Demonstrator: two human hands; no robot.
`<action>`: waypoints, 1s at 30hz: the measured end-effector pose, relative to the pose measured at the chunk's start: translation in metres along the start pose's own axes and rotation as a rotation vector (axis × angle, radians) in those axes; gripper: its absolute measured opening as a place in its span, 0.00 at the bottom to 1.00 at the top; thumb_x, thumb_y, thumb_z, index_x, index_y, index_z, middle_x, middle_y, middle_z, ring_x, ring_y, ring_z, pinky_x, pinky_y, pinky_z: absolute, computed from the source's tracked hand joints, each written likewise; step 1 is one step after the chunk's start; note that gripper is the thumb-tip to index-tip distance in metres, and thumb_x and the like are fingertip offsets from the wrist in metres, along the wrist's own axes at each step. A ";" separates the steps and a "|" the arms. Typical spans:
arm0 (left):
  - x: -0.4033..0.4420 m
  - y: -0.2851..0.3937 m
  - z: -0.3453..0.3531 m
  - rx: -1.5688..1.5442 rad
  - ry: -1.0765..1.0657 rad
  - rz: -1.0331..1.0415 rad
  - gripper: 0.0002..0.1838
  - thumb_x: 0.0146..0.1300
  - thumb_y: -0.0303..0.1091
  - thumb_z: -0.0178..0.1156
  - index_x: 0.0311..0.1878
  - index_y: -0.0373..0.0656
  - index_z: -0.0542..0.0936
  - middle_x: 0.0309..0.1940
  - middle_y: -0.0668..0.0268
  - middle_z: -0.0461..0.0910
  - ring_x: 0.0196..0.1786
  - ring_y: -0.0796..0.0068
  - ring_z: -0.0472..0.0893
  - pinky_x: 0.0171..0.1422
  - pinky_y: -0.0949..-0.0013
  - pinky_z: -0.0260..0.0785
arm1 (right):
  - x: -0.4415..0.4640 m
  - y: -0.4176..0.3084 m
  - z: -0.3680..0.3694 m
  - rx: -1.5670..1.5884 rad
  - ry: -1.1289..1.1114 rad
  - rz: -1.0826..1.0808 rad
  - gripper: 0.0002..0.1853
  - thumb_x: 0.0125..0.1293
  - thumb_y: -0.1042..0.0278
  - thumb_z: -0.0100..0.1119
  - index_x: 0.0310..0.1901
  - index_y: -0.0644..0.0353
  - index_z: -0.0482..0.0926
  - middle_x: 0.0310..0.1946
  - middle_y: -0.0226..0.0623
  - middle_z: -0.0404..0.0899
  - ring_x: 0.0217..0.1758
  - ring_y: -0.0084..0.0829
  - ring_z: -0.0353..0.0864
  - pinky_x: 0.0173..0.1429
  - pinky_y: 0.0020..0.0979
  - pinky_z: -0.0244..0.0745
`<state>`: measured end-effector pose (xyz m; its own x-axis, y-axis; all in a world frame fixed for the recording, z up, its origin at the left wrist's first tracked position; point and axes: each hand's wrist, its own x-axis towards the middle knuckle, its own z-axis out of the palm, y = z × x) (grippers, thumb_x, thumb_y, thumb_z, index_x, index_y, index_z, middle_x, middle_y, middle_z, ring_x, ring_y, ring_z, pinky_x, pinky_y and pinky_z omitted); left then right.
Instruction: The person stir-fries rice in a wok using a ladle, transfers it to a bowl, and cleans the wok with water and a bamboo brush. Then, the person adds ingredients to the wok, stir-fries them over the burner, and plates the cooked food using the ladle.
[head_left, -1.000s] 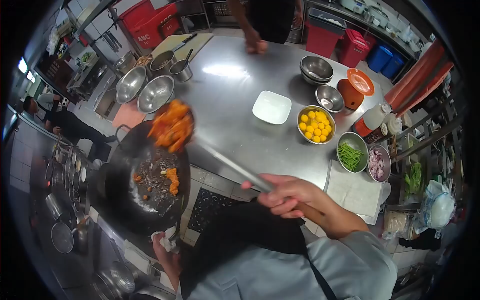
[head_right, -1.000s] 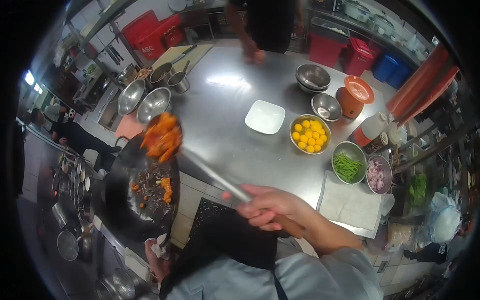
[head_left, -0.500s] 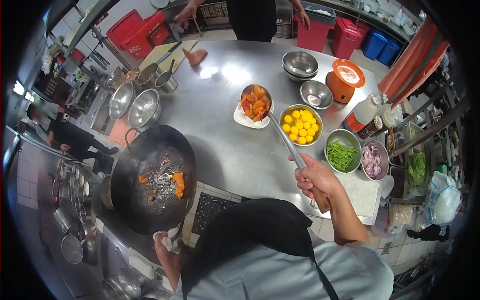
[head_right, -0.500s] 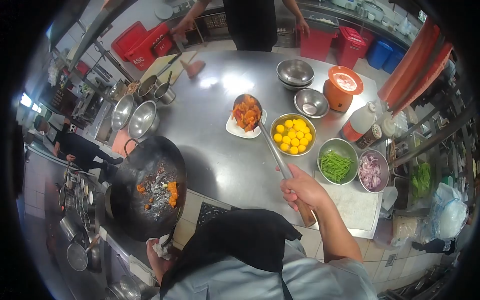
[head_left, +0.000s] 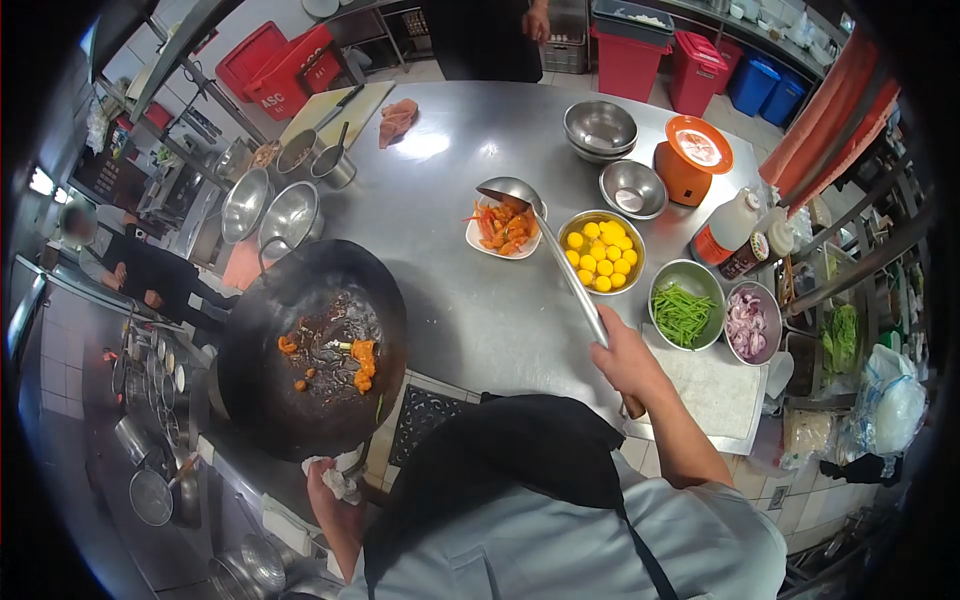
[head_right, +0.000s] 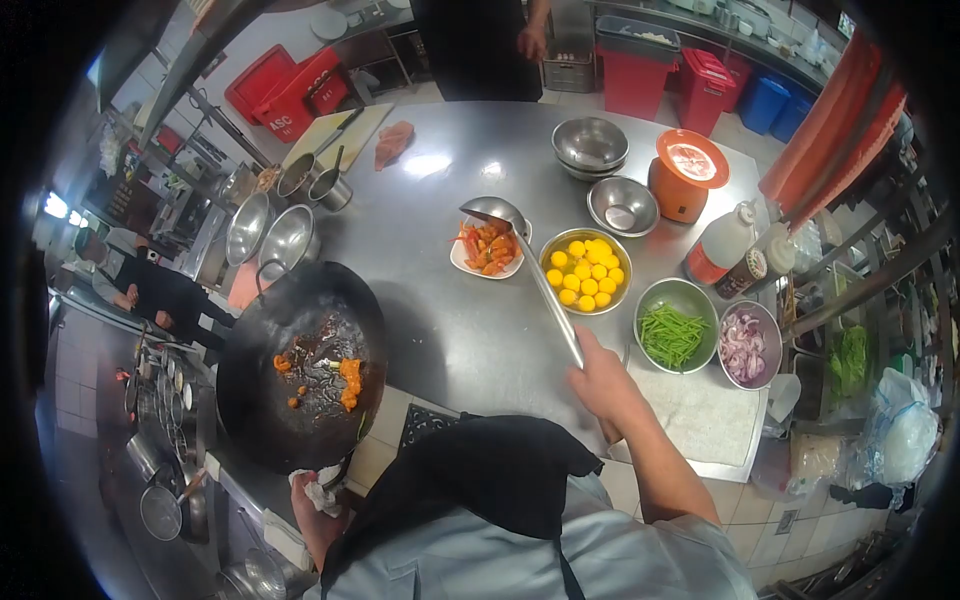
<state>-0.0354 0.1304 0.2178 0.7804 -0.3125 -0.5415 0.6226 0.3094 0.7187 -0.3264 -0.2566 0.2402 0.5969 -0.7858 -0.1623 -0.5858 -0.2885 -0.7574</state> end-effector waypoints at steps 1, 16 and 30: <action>0.001 -0.001 -0.001 -0.004 0.003 0.009 0.06 0.66 0.38 0.56 0.38 0.47 0.75 0.30 0.66 0.80 0.32 0.66 0.83 0.34 0.63 0.77 | -0.002 -0.002 0.000 -0.019 0.025 -0.020 0.35 0.64 0.70 0.57 0.73 0.64 0.60 0.47 0.70 0.81 0.54 0.63 0.81 0.61 0.51 0.74; 0.015 0.006 0.028 0.025 -0.131 0.083 0.03 0.64 0.33 0.57 0.36 0.45 0.76 0.30 0.66 0.79 0.32 0.66 0.83 0.36 0.62 0.77 | -0.022 -0.008 -0.019 0.197 0.034 0.035 0.35 0.64 0.70 0.58 0.73 0.64 0.62 0.34 0.50 0.82 0.32 0.40 0.84 0.42 0.39 0.79; 0.035 -0.021 0.067 0.127 -0.182 0.175 0.08 0.59 0.30 0.60 0.41 0.43 0.75 0.31 0.65 0.77 0.31 0.67 0.81 0.35 0.62 0.75 | 0.014 -0.089 0.035 0.014 -0.256 -0.340 0.31 0.66 0.64 0.67 0.70 0.59 0.70 0.64 0.48 0.78 0.66 0.53 0.77 0.66 0.44 0.72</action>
<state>-0.0245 0.0524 0.2134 0.8453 -0.4241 -0.3250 0.4578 0.2615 0.8497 -0.2470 -0.2224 0.2826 0.8726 -0.4857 -0.0524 -0.3257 -0.4985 -0.8034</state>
